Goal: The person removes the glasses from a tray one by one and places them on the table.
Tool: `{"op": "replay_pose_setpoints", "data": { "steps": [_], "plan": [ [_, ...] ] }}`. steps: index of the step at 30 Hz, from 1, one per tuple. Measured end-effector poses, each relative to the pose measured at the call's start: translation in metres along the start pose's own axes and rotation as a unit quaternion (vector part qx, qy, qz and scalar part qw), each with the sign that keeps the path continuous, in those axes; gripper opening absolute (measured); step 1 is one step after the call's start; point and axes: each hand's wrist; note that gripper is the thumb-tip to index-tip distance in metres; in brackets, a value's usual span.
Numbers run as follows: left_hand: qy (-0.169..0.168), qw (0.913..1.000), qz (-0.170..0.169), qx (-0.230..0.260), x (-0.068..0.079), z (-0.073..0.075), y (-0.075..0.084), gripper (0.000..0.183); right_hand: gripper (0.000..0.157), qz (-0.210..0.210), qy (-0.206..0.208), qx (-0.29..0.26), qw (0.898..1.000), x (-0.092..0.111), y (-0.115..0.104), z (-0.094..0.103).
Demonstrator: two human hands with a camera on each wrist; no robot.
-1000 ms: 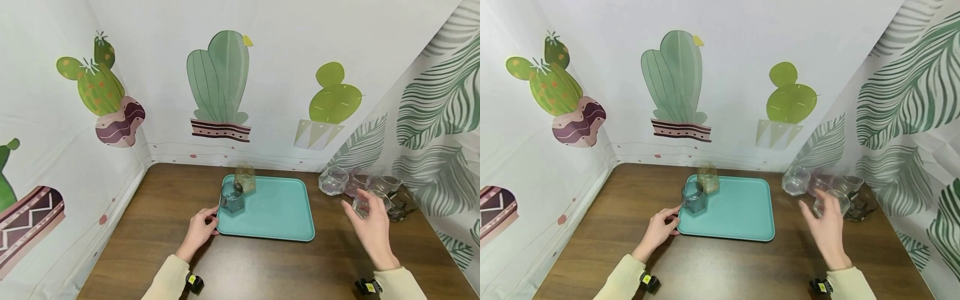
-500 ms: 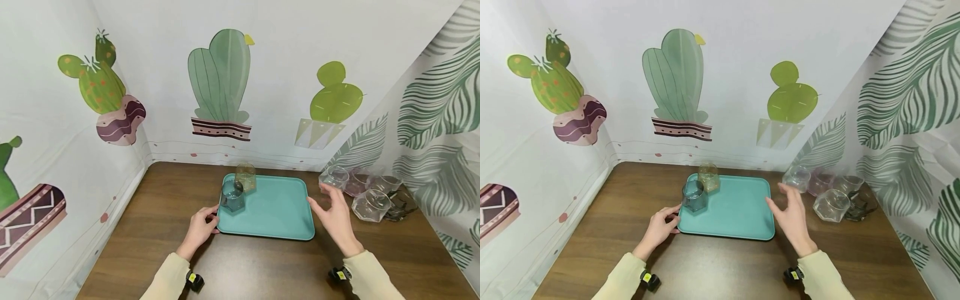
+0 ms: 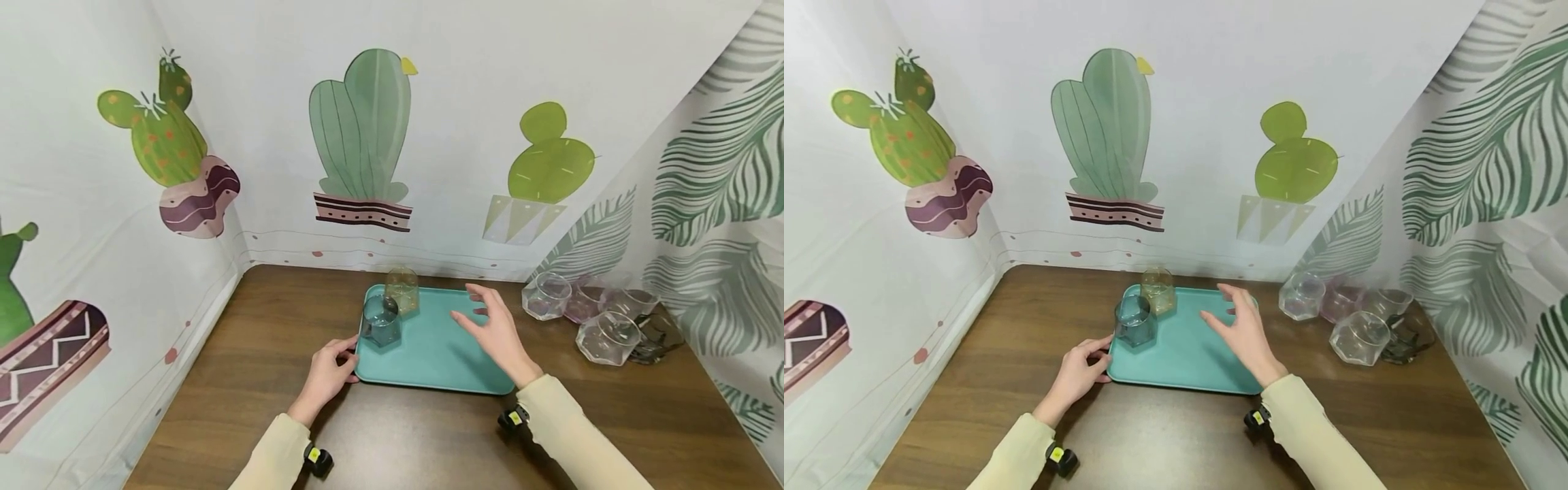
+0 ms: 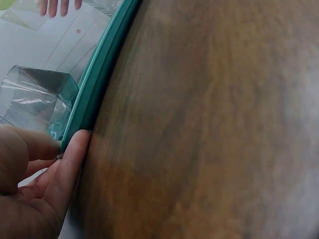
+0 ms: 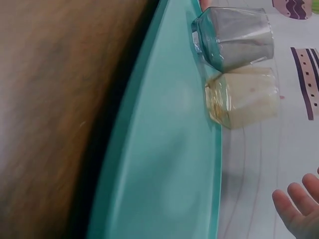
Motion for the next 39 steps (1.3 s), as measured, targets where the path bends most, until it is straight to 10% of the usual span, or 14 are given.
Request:
{"op": "replay_pose_setpoints", "data": {
  "steps": [39],
  "plan": [
    [0.010,0.9999,-0.003,-0.008,0.000,-0.001,0.000,0.041,0.087,-0.042,-0.192,-0.086,0.977,-0.080,0.017,-0.082]
  ]
}}
Point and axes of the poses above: each hand's wrist, its own x-axis away from the middle knuckle, its own z-axis out of the back of the hand, y = z × x, and after that the axes turned 12 degrees about z, right-handed
